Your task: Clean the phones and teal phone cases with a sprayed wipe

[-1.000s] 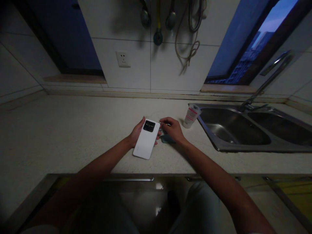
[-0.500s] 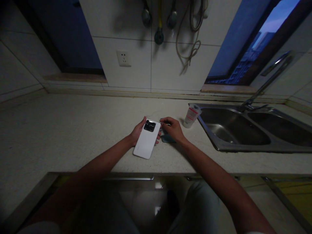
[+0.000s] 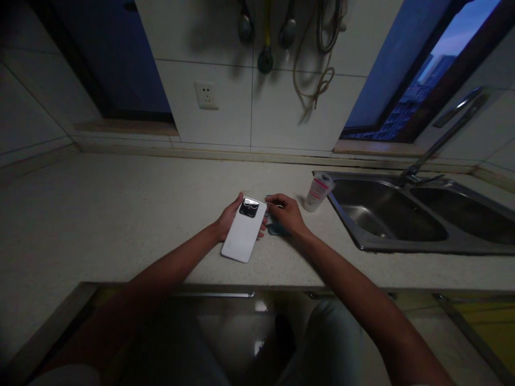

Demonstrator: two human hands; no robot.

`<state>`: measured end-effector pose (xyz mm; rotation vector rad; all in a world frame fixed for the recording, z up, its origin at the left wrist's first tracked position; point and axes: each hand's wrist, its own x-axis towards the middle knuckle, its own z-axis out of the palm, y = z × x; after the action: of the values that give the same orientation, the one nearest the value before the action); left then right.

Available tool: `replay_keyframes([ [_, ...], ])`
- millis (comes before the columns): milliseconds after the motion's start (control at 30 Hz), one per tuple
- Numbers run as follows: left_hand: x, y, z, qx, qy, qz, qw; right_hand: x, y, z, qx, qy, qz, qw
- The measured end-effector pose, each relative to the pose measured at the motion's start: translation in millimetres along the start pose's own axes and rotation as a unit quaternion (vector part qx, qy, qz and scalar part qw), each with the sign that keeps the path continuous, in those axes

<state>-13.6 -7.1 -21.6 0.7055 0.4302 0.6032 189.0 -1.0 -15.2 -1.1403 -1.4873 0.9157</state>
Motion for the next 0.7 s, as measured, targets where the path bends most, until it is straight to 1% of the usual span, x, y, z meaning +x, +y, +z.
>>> replay_keyframes([
  [100, -1, 1, 1.7, 0.004, 0.012, 0.003, 1.0, 0, 1, 0, 0.002, -0.005, 0.007, 1.0],
  [233, -4, 7, 5.6, 0.003, 0.036, 0.022, 0.999, 1, 3, 0, 0.0, -0.006, 0.001, 1.0],
  [467, -15, 26, 8.7, 0.007, 0.086, 0.103, 0.991, 1, 5, 1, -0.006, 0.004, -0.019, 1.0],
  [600, -20, 36, 4.9, 0.012, 0.137, 0.146, 0.98, 3, 7, 2, -0.005, -0.003, -0.023, 1.0],
  [700, -21, 40, 3.3, 0.025, 0.198, 0.173, 0.964, 3, 8, 2, -0.004, -0.006, -0.023, 1.0],
])
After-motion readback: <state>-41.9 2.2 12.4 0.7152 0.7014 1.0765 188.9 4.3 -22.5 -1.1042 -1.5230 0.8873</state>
